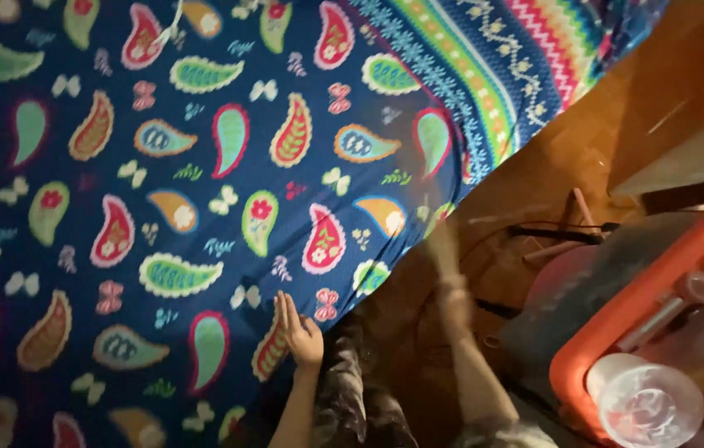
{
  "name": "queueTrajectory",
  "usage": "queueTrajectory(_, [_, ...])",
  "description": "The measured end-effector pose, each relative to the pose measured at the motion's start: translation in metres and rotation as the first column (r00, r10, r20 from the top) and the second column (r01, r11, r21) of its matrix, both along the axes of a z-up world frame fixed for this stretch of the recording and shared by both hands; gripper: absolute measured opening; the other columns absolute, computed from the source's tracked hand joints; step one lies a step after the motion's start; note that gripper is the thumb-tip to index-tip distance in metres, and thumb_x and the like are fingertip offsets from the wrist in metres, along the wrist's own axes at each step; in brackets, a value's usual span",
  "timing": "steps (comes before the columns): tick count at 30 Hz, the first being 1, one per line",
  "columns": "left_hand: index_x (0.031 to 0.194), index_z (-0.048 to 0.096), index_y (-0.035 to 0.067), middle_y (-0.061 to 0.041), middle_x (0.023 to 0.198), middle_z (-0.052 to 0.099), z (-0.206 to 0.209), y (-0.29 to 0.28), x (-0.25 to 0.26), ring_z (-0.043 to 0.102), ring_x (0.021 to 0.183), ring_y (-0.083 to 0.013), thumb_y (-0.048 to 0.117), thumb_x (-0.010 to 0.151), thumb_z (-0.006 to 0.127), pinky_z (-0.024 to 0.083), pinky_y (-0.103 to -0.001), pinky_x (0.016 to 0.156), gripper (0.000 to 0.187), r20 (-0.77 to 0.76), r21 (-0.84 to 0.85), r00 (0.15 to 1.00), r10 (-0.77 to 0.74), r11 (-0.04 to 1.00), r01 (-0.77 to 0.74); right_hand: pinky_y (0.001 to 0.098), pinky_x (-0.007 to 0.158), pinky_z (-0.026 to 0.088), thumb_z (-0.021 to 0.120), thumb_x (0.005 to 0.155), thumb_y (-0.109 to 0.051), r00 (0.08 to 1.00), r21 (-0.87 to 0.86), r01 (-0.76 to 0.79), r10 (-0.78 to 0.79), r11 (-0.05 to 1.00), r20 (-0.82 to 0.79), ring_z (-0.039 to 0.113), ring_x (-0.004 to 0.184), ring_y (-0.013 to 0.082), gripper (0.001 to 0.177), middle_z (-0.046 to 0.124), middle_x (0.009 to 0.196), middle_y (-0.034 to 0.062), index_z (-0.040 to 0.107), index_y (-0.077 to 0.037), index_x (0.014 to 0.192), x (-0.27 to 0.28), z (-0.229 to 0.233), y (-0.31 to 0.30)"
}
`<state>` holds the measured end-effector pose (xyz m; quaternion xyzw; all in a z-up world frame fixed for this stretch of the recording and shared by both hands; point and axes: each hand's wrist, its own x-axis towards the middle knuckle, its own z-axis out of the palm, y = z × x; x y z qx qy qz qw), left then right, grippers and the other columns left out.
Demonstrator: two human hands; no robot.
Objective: Cleaning a bed by beating the mattress with a broom to remove dust and smoothing the bedsheets.
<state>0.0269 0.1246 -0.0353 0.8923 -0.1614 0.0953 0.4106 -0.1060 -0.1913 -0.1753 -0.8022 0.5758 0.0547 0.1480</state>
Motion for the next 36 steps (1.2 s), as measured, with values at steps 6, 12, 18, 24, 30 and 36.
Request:
queueTrajectory(6, [0.153, 0.041, -0.008, -0.028, 0.16, 0.04, -0.005, 0.055, -0.022, 0.038, 0.151, -0.0486, -0.009, 0.096, 0.041, 0.038, -0.053, 0.122, 0.057, 0.061, -0.079, 0.996, 0.061, 0.995, -0.056, 0.064, 0.074, 0.043, 0.037, 0.107, -0.05, 0.882, 0.169, 0.298, -0.339, 0.939, 0.329, 0.06, 0.086, 0.0608, 0.042, 0.067, 0.09, 0.0344, 0.049, -0.01, 0.103, -0.005, 0.079, 0.099])
queueTrajectory(12, [0.153, 0.039, -0.011, -0.027, 0.163, 0.036, -0.008, 0.114, -0.019, 0.033, 0.153, -0.0444, -0.01, 0.095, 0.038, 0.032, -0.051, 0.126, 0.058, 0.003, -0.011, 0.976, 0.219, 0.976, -0.219, 0.0479, 0.065, 0.057, 0.047, 0.103, -0.041, 0.754, 0.556, -0.573, 0.653, 0.602, 0.071, 0.072, 0.075, 0.0331, 0.033, 0.073, 0.087, 0.0101, 0.054, -0.012, 0.118, 0.021, 0.059, 0.282])
queueTrajectory(18, [0.156, 0.034, -0.01, -0.026, 0.165, 0.032, -0.026, 0.158, 0.001, 0.026, 0.156, -0.0397, -0.001, 0.1, 0.041, 0.027, -0.047, 0.125, 0.056, -0.233, 0.014, 0.909, 0.346, 0.936, -0.353, 0.0373, 0.098, 0.053, 0.036, 0.082, -0.085, 0.879, 0.827, -0.03, 0.409, 0.561, -0.246, 0.067, 0.123, 0.0247, 0.093, 0.069, 0.132, 0.0108, 0.066, -0.016, 0.138, 0.087, 0.173, 0.236])
queueTrajectory(24, [0.156, 0.035, -0.01, -0.025, 0.166, 0.032, -0.043, 0.202, 0.044, 0.028, 0.156, -0.0413, -0.001, 0.1, 0.038, 0.025, -0.049, 0.126, 0.057, -0.117, 0.083, 0.912, 0.394, 0.919, -0.387, 0.0428, 0.063, 0.063, 0.046, 0.106, -0.043, 0.907, -0.014, -0.332, 0.316, 0.943, -0.278, 0.078, 0.072, 0.0342, 0.043, 0.073, 0.089, 0.0096, 0.052, -0.002, 0.117, 0.0, 0.026, 0.148])
queueTrajectory(30, [0.154, 0.038, -0.01, -0.03, 0.162, 0.035, -0.055, 0.266, 0.115, 0.033, 0.151, -0.0466, 0.001, 0.1, 0.039, 0.03, -0.054, 0.124, 0.056, 0.009, 0.031, 0.869, 0.495, 0.869, -0.495, 0.0544, 0.08, 0.055, 0.036, 0.107, -0.05, 0.995, 0.258, 0.03, -0.054, 0.966, 0.086, 0.073, 0.089, 0.0437, 0.042, 0.072, 0.104, 0.0191, 0.059, -0.017, 0.121, 0.115, 0.048, 0.305])
queueTrajectory(36, [0.154, 0.036, -0.012, -0.03, 0.164, 0.031, -0.045, 0.348, 0.18, 0.025, 0.155, -0.0481, 0.0, 0.102, 0.035, 0.022, -0.053, 0.128, 0.054, -0.007, -0.025, 0.775, 0.631, 0.775, -0.631, 0.0653, 0.062, 0.046, 0.037, 0.108, -0.035, 0.393, 0.358, -0.905, 0.778, 0.231, 0.491, 0.066, 0.075, 0.0514, 0.037, 0.064, 0.1, 0.027, 0.05, -0.004, 0.124, 0.254, 0.053, 0.533])
